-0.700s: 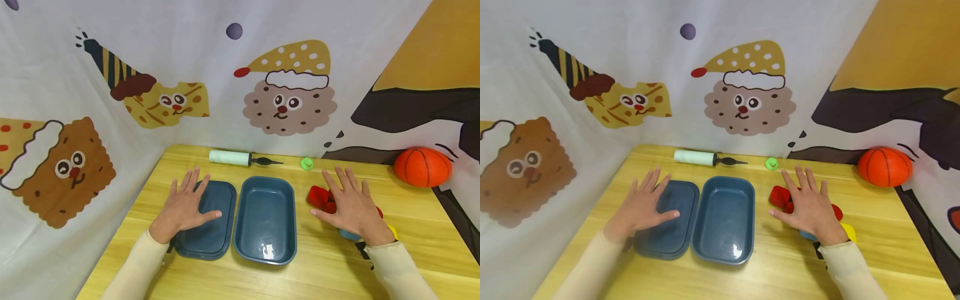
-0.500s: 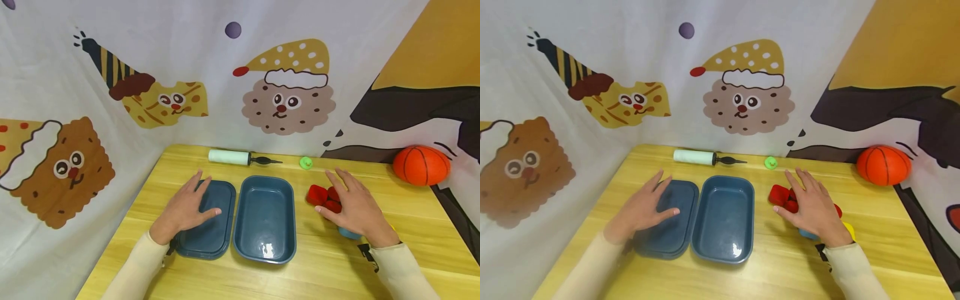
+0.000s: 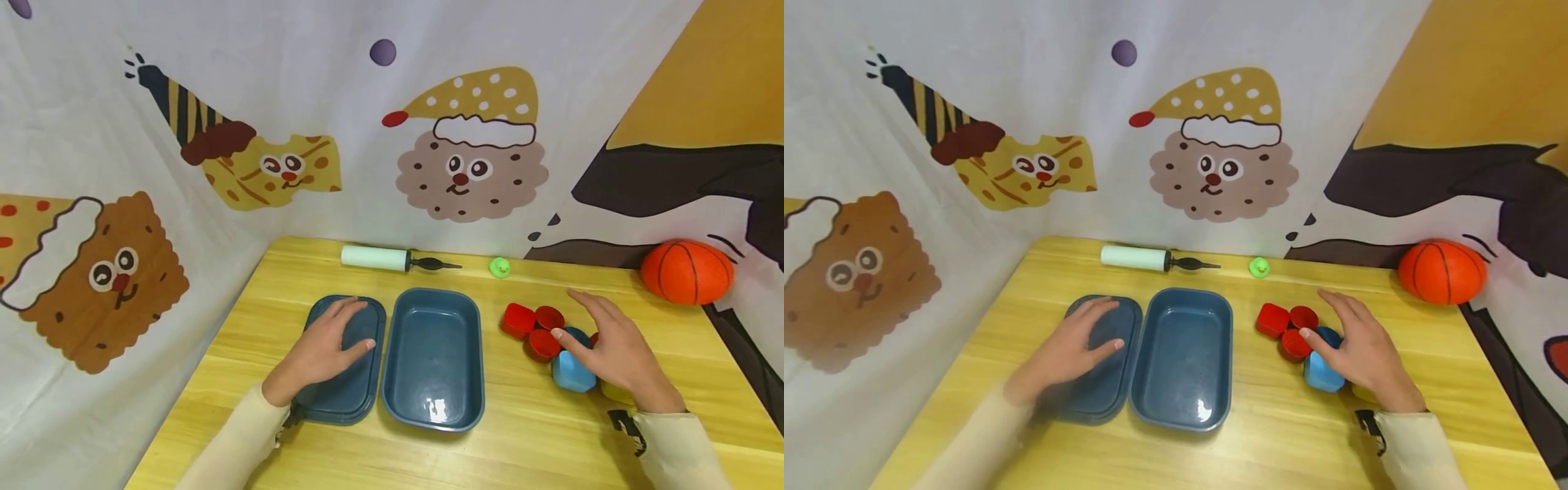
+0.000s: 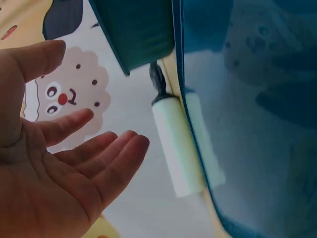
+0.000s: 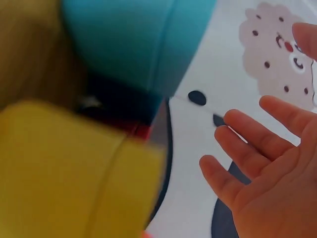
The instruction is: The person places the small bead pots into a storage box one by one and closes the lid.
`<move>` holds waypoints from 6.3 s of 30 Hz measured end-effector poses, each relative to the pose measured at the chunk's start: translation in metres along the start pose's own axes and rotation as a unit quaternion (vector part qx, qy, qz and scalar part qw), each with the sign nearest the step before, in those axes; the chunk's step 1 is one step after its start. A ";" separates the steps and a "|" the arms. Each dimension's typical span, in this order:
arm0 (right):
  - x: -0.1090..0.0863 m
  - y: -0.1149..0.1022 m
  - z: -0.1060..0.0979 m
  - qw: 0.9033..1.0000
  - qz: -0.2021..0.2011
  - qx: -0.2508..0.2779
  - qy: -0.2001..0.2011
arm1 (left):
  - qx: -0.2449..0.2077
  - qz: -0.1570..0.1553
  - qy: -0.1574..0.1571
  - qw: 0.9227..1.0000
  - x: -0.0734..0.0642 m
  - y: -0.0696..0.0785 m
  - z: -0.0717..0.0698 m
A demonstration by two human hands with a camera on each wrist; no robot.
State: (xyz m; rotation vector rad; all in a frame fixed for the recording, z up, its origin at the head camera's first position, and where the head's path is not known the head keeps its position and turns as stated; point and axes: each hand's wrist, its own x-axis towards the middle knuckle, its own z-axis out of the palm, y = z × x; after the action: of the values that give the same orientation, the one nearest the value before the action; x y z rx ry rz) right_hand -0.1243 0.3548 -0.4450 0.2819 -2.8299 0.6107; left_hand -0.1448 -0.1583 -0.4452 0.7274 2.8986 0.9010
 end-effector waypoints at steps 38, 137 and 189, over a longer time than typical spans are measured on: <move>-0.031 0.076 0.002 0.983 0.121 0.069 -0.119 | -0.398 -0.112 -0.107 0.904 0.010 0.014 0.059; 0.020 -0.194 0.108 0.889 -0.260 0.162 -0.340 | -0.395 -0.117 -0.129 0.902 0.017 0.020 0.049; -0.056 0.026 -0.019 0.992 0.070 0.102 0.010 | -0.410 -0.131 -0.125 0.894 0.017 0.017 0.051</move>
State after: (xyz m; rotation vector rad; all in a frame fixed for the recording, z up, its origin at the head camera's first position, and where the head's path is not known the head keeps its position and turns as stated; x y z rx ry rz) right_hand -0.0736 0.3941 -0.4528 0.1103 -2.7865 0.9299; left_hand -0.1450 -0.1111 -0.4764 0.3227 2.0089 1.6490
